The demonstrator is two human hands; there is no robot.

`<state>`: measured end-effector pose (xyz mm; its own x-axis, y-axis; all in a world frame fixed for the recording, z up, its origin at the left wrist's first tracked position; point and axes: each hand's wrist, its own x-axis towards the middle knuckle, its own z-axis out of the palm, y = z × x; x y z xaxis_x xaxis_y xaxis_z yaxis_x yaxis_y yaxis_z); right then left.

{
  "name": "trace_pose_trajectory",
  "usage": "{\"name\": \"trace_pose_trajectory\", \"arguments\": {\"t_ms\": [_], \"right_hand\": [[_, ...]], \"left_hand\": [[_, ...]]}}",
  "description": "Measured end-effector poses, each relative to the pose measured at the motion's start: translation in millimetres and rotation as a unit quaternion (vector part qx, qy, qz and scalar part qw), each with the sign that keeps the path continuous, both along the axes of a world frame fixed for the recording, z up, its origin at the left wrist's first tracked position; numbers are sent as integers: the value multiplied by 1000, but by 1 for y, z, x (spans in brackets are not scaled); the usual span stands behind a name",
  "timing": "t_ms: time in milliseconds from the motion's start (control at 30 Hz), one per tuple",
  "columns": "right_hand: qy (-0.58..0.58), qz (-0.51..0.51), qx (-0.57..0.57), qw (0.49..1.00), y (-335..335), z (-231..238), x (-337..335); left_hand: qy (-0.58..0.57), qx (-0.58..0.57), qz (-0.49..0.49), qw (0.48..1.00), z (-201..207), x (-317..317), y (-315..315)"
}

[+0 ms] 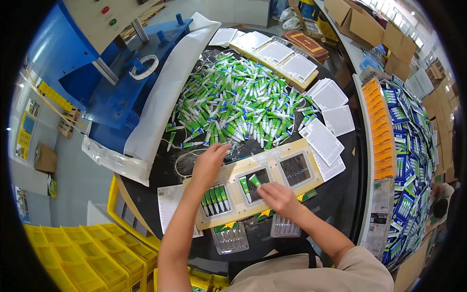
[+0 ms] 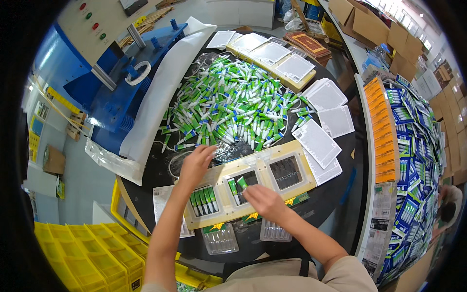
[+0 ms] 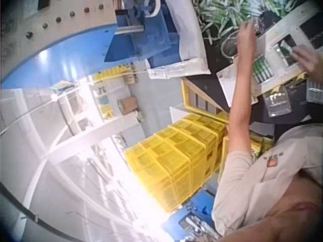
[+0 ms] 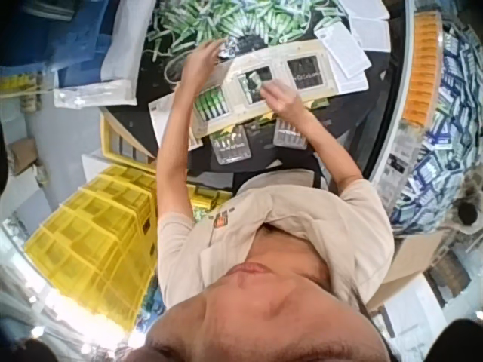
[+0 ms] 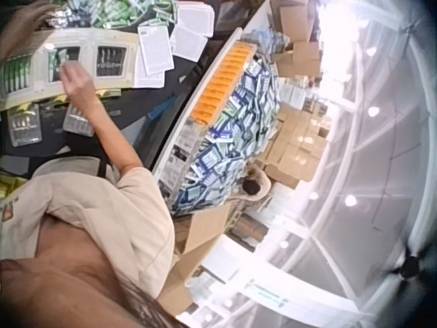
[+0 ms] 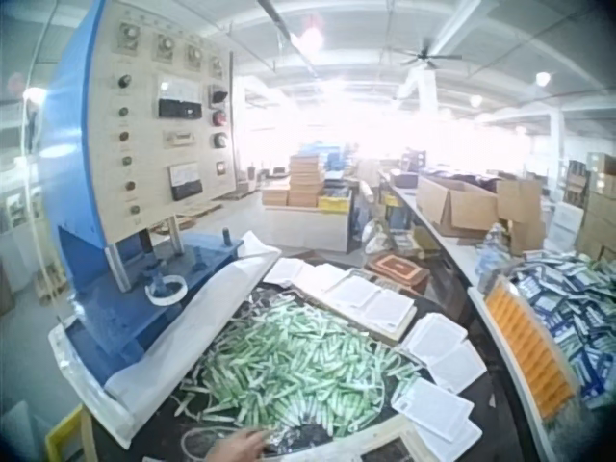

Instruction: The person picks green cylindrical batteries from a pile on the table and places them into a plastic tray with multiple compartments. The person then closes the tray with a white cover and sets it aside. The person repeats this process with additional batteries and trays.

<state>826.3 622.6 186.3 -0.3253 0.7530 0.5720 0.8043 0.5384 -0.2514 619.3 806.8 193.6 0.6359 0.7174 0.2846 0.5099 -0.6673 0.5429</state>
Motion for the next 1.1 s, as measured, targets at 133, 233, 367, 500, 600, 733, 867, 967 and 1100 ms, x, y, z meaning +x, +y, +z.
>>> {"name": "trace_pose_trajectory", "arguments": {"t_ms": [133,233,367,500,600,733,867,967,1100], "right_hand": [[-3,1,-82,997,-12,-22,-15],[99,-7,-69,993,-2,-19,-9],[135,-164,-33,977,72,-6,23],[4,-305,-148,941,174,-27,39],[-71,-333,-189,921,198,-46,35],[18,-358,-186,915,175,-43,42],[84,-296,-175,935,150,-33,50],[12,-265,-139,954,151,-37,41],[-78,-287,-173,939,158,-50,27]], "left_hand": [[-161,-41,111,980,13,-21,-83],[-136,47,100,984,13,-20,-133],[-47,169,0,984,4,7,-160],[18,213,-16,977,-10,36,-159],[45,206,-1,978,-20,41,-160],[62,189,10,980,-31,43,-160],[70,196,22,978,-39,46,-158],[77,173,45,981,-41,49,-160],[82,144,50,985,-38,45,-166]]}}
